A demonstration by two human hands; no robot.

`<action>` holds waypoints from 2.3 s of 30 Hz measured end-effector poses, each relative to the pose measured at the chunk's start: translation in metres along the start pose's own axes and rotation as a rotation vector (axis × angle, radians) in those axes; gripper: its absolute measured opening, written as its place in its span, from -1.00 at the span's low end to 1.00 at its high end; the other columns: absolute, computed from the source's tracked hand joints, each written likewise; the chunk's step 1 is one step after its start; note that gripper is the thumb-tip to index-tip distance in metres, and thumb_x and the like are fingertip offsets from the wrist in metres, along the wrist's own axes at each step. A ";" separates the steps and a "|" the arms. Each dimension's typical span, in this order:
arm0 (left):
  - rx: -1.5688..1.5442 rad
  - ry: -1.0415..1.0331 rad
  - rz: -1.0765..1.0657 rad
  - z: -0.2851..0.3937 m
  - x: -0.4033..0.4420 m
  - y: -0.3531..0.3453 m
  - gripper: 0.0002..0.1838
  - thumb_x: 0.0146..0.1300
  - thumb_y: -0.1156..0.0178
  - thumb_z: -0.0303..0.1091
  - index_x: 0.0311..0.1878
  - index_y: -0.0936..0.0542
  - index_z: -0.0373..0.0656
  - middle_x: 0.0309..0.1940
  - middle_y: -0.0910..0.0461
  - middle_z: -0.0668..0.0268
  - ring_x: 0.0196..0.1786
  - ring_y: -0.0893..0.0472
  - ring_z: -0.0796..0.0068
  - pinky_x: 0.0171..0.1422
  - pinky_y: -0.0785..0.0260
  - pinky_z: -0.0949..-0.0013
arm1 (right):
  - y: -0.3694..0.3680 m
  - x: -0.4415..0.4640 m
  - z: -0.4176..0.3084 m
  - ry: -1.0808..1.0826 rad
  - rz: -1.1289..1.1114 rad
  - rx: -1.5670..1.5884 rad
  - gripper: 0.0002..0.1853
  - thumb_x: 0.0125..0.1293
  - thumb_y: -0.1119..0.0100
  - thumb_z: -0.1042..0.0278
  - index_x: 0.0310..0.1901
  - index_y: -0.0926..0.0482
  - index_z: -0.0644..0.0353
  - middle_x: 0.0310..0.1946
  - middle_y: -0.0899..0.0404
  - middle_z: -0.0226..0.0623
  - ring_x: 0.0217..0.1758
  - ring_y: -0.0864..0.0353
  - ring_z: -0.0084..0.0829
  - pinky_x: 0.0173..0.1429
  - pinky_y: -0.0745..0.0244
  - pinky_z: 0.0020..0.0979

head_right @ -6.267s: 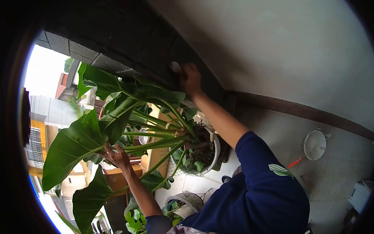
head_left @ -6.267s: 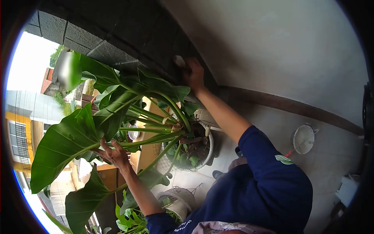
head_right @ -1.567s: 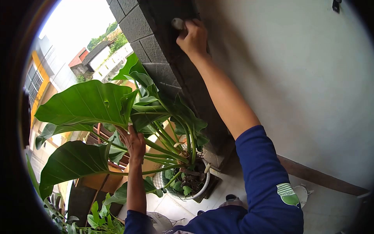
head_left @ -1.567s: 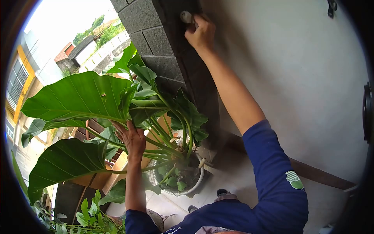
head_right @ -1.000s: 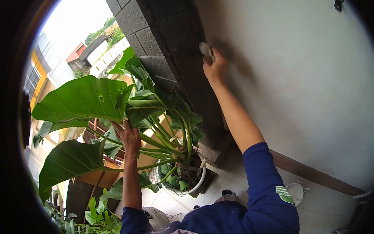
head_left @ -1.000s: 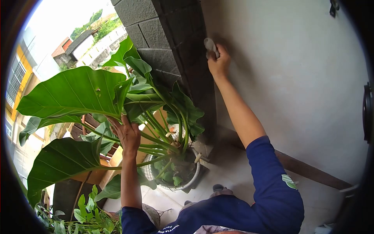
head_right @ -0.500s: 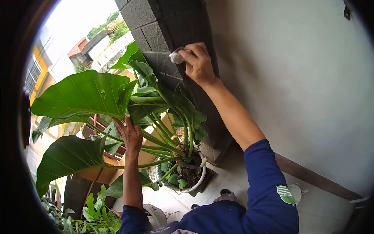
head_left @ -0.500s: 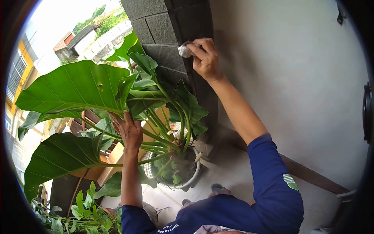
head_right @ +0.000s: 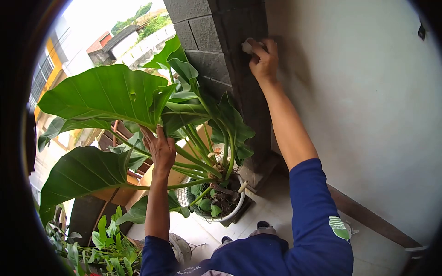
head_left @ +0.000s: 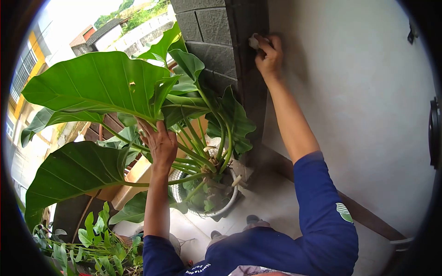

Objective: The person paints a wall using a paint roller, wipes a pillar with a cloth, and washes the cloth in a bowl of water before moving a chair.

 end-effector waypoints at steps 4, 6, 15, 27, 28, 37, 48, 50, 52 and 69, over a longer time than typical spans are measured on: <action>-0.107 -0.029 0.090 0.003 0.000 0.001 -0.47 0.15 -0.01 -0.35 0.24 -0.36 -0.20 0.50 0.33 -0.30 0.53 0.26 -0.42 0.48 0.27 -0.40 | 0.009 -0.001 -0.055 0.166 -0.041 0.070 -0.47 -0.12 -0.13 0.75 -0.12 -0.72 -0.07 -0.23 -0.50 -0.28 -0.18 -0.52 -0.19 -0.14 -0.53 -0.30; -0.096 -0.018 0.072 0.005 -0.002 0.000 -0.45 0.17 0.01 -0.34 0.28 -0.32 -0.21 0.50 0.31 -0.31 0.53 0.23 -0.40 0.49 0.26 -0.38 | 0.010 0.004 -0.029 0.122 -0.057 -0.009 -0.50 -0.14 -0.14 0.73 -0.14 -0.72 -0.03 -0.23 -0.50 -0.30 -0.18 -0.50 -0.18 -0.13 -0.53 -0.27; -0.003 -0.044 0.070 0.004 0.000 -0.005 -0.40 0.19 0.04 -0.38 0.36 -0.26 -0.23 0.49 0.30 -0.33 0.55 0.25 -0.34 0.49 0.24 -0.33 | 0.005 -0.004 -0.052 0.149 -0.061 0.157 -0.50 -0.18 -0.15 0.70 -0.17 -0.71 -0.07 -0.24 -0.47 -0.28 -0.18 -0.49 -0.19 -0.08 -0.49 -0.19; -0.094 -0.011 0.054 0.000 0.000 -0.002 -0.53 0.16 -0.01 -0.36 0.17 -0.36 -0.27 0.48 0.32 -0.38 0.54 0.27 -0.39 0.50 0.32 -0.37 | -0.011 0.005 0.055 -0.221 0.036 0.109 -0.48 -0.21 -0.11 0.72 -0.13 -0.70 0.06 -0.26 -0.46 -0.19 -0.20 -0.51 -0.15 -0.10 -0.48 -0.23; -0.090 -0.019 0.061 0.002 0.001 -0.002 -0.55 0.16 -0.01 -0.36 0.13 -0.37 -0.28 0.48 0.32 -0.38 0.54 0.27 -0.39 0.50 0.32 -0.37 | -0.010 0.005 0.050 -0.197 0.056 0.071 -0.49 -0.20 -0.11 0.72 -0.13 -0.70 0.06 -0.26 -0.46 -0.20 -0.20 -0.50 -0.15 -0.09 -0.48 -0.22; -0.023 -0.026 0.023 0.003 0.001 -0.003 -0.32 0.19 0.03 -0.37 0.43 -0.19 -0.19 0.49 0.31 -0.34 0.54 0.24 -0.38 0.50 0.25 -0.31 | -0.007 0.003 0.038 -0.143 0.011 0.026 -0.47 -0.21 -0.11 0.72 -0.14 -0.71 -0.01 -0.25 -0.47 -0.25 -0.15 -0.48 -0.14 -0.06 -0.47 -0.18; -0.057 -0.026 0.052 0.002 0.000 -0.003 -0.45 0.19 -0.02 -0.35 0.29 -0.34 -0.26 0.50 0.33 -0.32 0.55 0.26 -0.34 0.50 0.29 -0.36 | 0.026 -0.025 -0.081 0.013 -0.124 0.338 -0.42 -0.14 -0.11 0.83 -0.08 -0.71 0.00 -0.25 -0.50 -0.29 -0.19 -0.52 -0.24 -0.14 -0.50 -0.33; -0.061 -0.009 0.050 0.003 0.000 -0.002 -0.41 0.18 -0.01 -0.36 0.33 -0.31 -0.25 0.50 0.32 -0.32 0.55 0.26 -0.33 0.50 0.28 -0.35 | 0.032 -0.036 -0.058 -0.076 -0.045 0.278 -0.42 -0.14 -0.12 0.83 -0.06 -0.71 0.02 -0.24 -0.50 -0.29 -0.20 -0.52 -0.25 -0.16 -0.51 -0.34; -0.062 -0.011 0.051 0.002 0.000 -0.001 -0.40 0.18 -0.01 -0.36 0.34 -0.30 -0.25 0.50 0.32 -0.32 0.56 0.27 -0.32 0.50 0.27 -0.35 | 0.032 -0.033 -0.052 -0.090 0.002 0.238 -0.42 -0.14 -0.12 0.82 -0.06 -0.70 0.03 -0.24 -0.50 -0.30 -0.20 -0.52 -0.25 -0.17 -0.51 -0.34; -0.001 -0.051 0.071 -0.001 0.001 -0.005 -0.38 0.20 0.03 -0.39 0.38 -0.24 -0.24 0.49 0.29 -0.34 0.53 0.20 -0.38 0.50 0.23 -0.27 | 0.045 -0.027 -0.066 -0.096 0.080 0.236 -0.55 -0.08 -0.17 0.72 -0.07 -0.65 0.20 -0.28 -0.60 -0.20 -0.29 -0.63 -0.24 -0.20 -0.57 -0.33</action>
Point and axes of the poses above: each hand's wrist, its own x-axis towards the middle knuckle, its own y-axis out of the back of the hand, z = x × y, the point moved 8 cm from there along x, towards the middle knuckle
